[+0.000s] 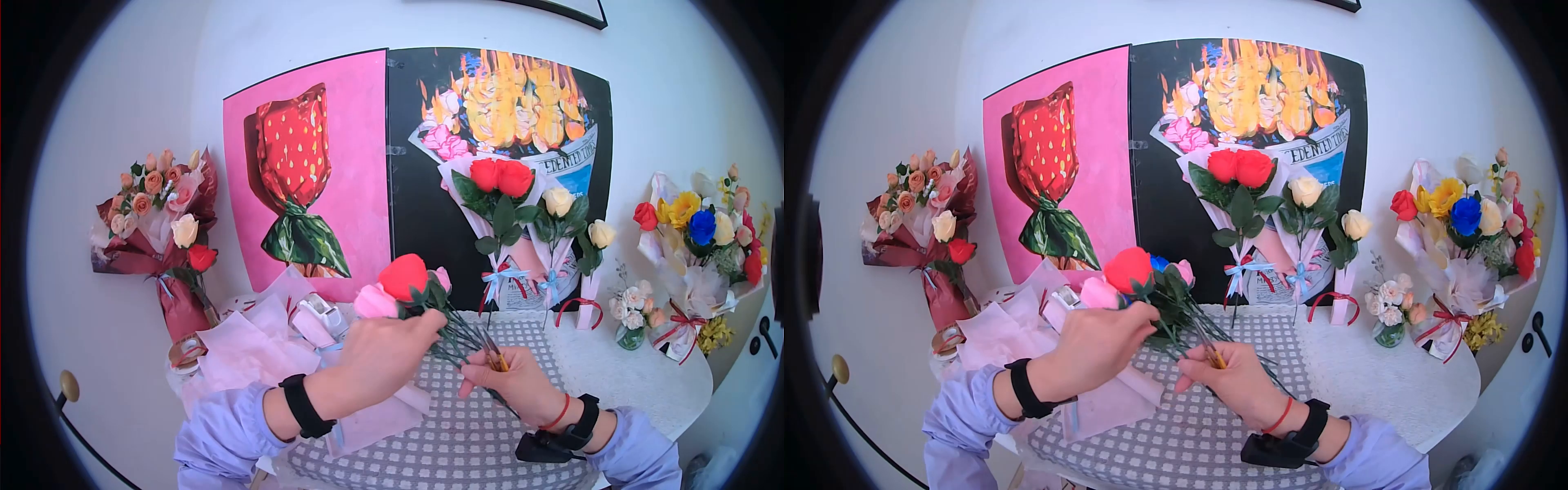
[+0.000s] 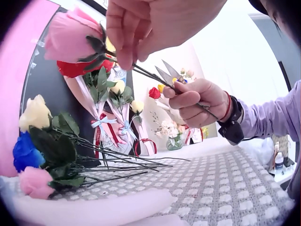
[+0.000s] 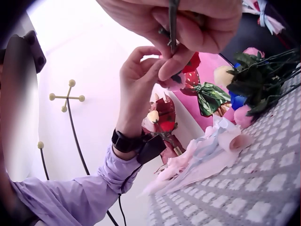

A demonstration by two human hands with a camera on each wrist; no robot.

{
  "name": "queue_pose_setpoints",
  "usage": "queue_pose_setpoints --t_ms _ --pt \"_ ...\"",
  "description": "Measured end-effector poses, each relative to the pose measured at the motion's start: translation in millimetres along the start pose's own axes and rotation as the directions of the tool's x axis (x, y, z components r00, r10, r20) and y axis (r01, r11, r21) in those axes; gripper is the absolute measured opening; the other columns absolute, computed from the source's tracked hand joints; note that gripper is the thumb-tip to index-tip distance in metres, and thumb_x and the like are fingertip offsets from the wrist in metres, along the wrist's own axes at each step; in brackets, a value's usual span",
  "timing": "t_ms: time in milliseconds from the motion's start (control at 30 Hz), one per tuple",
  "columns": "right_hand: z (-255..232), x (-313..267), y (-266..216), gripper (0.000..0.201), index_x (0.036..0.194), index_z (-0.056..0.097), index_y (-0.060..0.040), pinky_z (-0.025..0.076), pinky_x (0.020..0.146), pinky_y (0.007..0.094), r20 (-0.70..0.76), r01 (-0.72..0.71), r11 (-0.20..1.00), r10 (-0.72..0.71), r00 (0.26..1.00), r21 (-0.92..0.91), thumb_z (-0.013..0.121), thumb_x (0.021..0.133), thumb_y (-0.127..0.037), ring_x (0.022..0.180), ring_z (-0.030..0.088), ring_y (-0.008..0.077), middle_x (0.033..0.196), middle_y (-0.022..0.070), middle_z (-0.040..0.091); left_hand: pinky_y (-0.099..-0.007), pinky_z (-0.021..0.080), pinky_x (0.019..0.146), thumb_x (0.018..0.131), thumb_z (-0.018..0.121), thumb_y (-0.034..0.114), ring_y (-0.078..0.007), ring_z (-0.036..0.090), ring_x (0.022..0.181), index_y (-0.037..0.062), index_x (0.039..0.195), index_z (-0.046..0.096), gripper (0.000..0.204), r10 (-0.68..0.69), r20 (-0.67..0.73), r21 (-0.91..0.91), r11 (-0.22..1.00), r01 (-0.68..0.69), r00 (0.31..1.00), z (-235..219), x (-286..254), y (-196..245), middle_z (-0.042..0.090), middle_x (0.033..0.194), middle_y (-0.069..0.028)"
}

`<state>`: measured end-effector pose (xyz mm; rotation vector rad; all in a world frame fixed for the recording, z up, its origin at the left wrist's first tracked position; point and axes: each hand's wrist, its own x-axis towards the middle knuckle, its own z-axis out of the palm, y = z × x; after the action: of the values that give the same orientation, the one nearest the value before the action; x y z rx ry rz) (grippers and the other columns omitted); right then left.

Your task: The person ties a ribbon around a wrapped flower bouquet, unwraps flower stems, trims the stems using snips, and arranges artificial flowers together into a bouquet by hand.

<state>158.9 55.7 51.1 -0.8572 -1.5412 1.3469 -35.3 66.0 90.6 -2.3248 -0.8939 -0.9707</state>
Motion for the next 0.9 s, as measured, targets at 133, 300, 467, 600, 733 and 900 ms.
queue_pose_setpoints --t_ms 133,300,467,600,733,900 --pt "-7 4 -2 0.016 0.093 0.059 -0.0008 0.036 0.055 0.0173 -0.091 0.078 0.997 -0.078 0.993 -0.006 0.058 0.083 -0.013 0.063 0.051 0.0038 0.071 0.0051 0.063 -0.0227 0.047 0.051 0.082 0.056 0.003 -0.0109 0.061 0.063 -0.0019 0.095 0.054 0.014 -0.16 0.023 -0.486 0.861 0.151 0.987 -1 -9 -11 0.062 0.078 -0.007" --pt "-4 16 -1 0.016 0.093 0.059 0.0007 0.039 0.06 0.0191 -0.056 0.175 0.985 -0.175 0.983 -0.006 0.057 0.084 -0.012 0.065 0.054 0.0059 0.071 0.0039 0.062 -0.0204 0.046 0.054 0.085 0.057 0.013 -0.0083 0.058 0.067 0.001 0.098 0.055 0.018 -0.329 0.528 -0.748 0.256 0.612 0.783 12 -10 -2 0.06 0.084 -0.0043" --pt "-3 30 -3 0.014 0.091 0.059 0.0007 0.041 0.059 0.0198 -0.059 0.266 0.964 -0.264 0.963 0.011 0.057 0.084 -0.011 0.064 0.054 0.007 0.07 0.0036 0.061 -0.0195 0.045 0.052 0.086 0.055 0.024 -0.0089 0.057 0.068 0.0013 0.1 0.054 0.027 -0.388 0.475 -0.858 -0.004 0.514 0.79 32 -6 -9 0.058 0.097 -0.0056" --pt "-10 46 5 0.011 0.086 0.059 0.0006 0.041 0.059 0.0196 0.015 0.272 0.962 -0.273 0.962 0.027 0.057 0.084 -0.01 0.064 0.054 0.0071 0.07 0.0036 0.061 -0.018 0.044 0.051 0.088 0.051 0.025 -0.0085 0.058 0.069 0.0008 0.101 0.056 0.027 -0.325 0.383 -0.912 0.017 0.411 0.864 41 1 -13 0.059 0.098 -0.0059" --pt "-5 49 18 0.017 0.091 0.059 0.0021 0.04 0.061 0.0197 -0.095 0.26 0.959 -0.271 0.958 -0.108 0.055 0.085 -0.014 0.066 0.051 0.0051 0.073 0.0024 0.061 -0.0157 0.039 0.048 0.09 0.048 0.024 -0.0049 0.056 0.066 0.0001 0.099 0.06 0.028 -0.399 0.382 -0.897 0.058 0.439 0.833 58 0 -18 0.063 0.088 -0.004" --pt "-15 57 32 0.026 0.09 0.058 0.0021 0.039 0.054 0.0233 -0.176 0.358 0.868 -0.434 0.884 -0.343 0.052 0.088 -0.023 0.06 0.048 0.0073 0.066 -0.0005 0.056 -0.015 0.036 0.045 0.09 0.048 0.024 -0.0029 0.05 0.053 0.0037 0.098 0.061 0.026 -0.608 0.316 -0.911 0.019 0.411 0.728 96 -15 -39 0.063 0.079 -0.0035"
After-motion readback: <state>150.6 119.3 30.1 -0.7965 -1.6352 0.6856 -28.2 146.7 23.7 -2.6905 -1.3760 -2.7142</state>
